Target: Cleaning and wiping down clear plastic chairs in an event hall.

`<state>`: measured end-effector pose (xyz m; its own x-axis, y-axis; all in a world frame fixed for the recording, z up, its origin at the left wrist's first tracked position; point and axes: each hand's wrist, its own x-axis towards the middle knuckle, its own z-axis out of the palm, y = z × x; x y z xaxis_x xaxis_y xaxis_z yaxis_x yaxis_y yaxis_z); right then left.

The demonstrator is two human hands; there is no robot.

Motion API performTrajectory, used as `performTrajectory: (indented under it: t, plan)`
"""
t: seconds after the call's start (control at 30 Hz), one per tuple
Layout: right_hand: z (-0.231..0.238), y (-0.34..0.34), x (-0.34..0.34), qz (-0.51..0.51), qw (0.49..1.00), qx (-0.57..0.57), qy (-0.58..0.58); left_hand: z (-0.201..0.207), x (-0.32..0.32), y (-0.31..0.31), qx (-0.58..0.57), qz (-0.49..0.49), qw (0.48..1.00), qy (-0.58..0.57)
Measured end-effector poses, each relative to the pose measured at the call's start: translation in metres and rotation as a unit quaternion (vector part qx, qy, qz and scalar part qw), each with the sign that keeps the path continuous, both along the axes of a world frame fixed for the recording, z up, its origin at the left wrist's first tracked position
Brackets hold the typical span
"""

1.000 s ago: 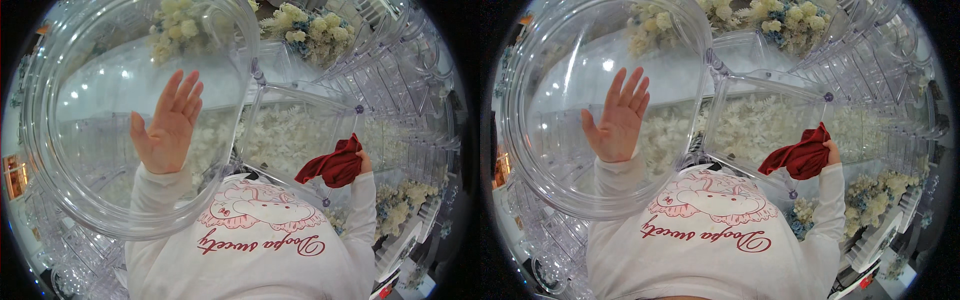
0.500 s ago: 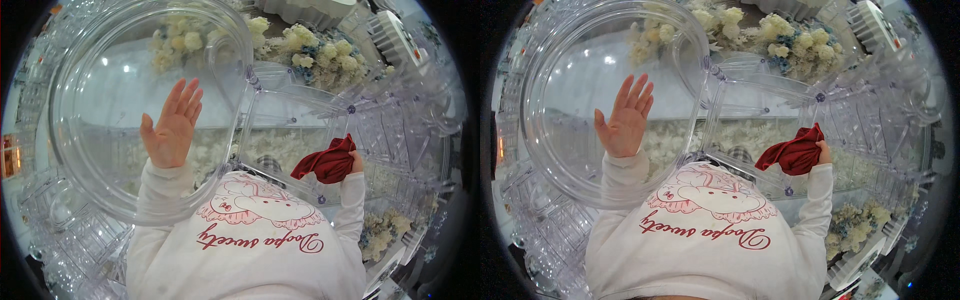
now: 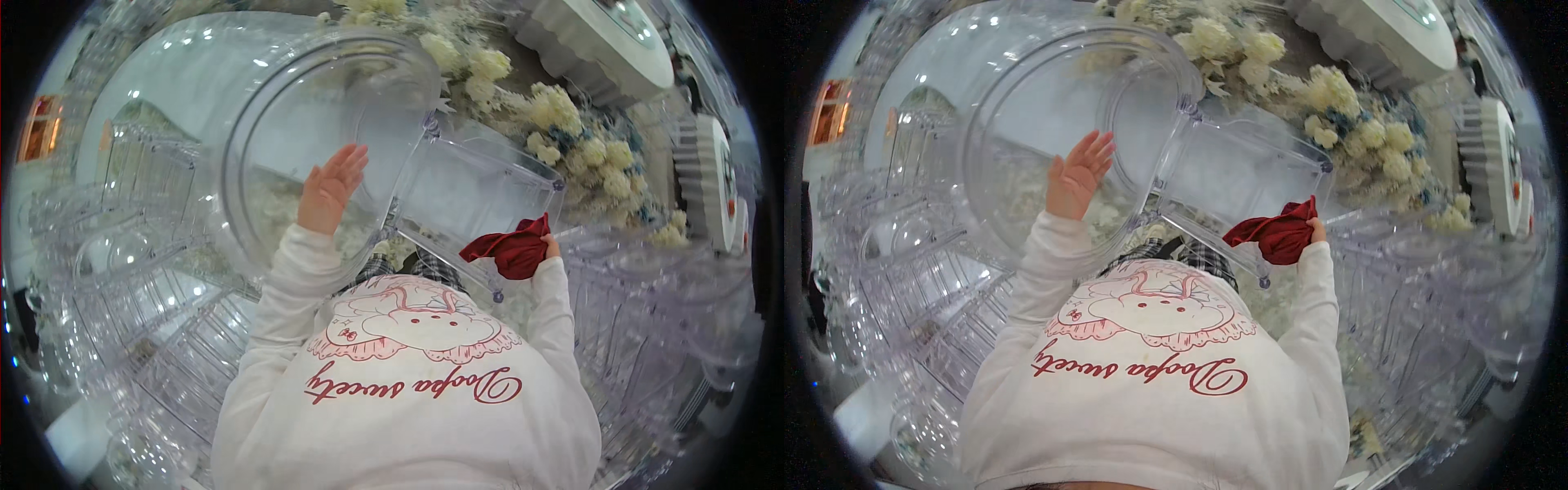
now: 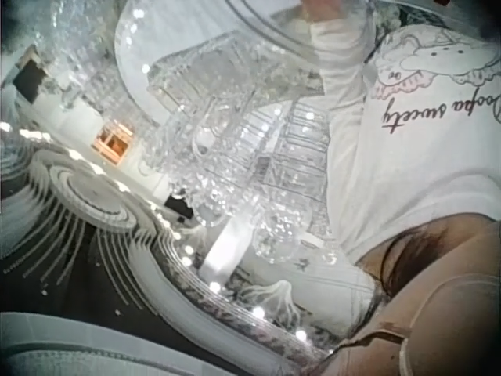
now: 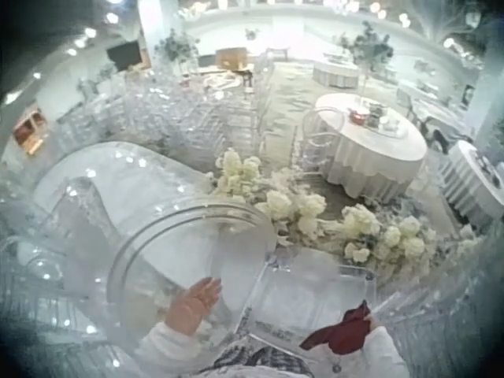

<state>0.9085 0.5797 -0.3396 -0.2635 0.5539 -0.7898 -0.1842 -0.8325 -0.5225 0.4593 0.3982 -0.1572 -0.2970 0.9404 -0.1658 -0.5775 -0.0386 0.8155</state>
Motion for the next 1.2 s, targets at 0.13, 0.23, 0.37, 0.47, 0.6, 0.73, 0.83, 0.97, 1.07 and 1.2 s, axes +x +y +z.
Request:
performTrajectory:
  t: [0.13,0.23,0.37,0.47,0.6,0.73,0.83,0.97,1.07,1.2]
  plan:
    - [-0.018,0.057,-0.062,0.123,0.992,-0.007,-0.017,-0.055,-0.028,-0.008,-0.097,0.037,0.994,0.029]
    - [-0.022,0.081,-0.105,0.231,0.972,-0.006,-0.035,-0.065,-0.049,-0.03,-0.178,-0.058,0.973,-0.136]
    - [-0.007,0.071,-0.156,0.398,0.915,0.026,-0.057,-0.061,-0.032,-0.037,-0.051,0.063,0.988,-0.131]
    - [0.002,0.037,-0.188,0.533,0.841,0.067,-0.066,-0.066,-0.022,-0.053,0.046,0.085,0.982,-0.161]
    - [0.007,-0.003,-0.214,0.673,0.724,0.126,-0.085,-0.067,-0.011,-0.096,-0.15,0.154,0.977,-0.006]
    - [0.013,-0.074,-0.284,0.765,0.605,0.194,-0.108,-0.07,-0.018,-0.182,-0.213,0.157,0.963,0.053]
    - [0.021,-0.109,-0.322,0.804,0.527,0.237,-0.141,-0.084,-0.027,-0.254,-0.249,0.221,0.941,0.068]
    - [0.034,-0.157,-0.358,0.837,0.429,0.282,-0.192,-0.083,-0.045,-0.355,-0.278,0.295,0.912,0.065]
    - [0.041,-0.189,-0.396,0.863,0.333,0.309,-0.221,-0.088,-0.046,-0.423,-0.301,0.383,0.872,0.05]
    - [-0.002,-0.185,-0.436,0.791,0.522,0.243,-0.207,-0.083,-0.071,-0.46,-0.269,0.52,0.811,-0.022]
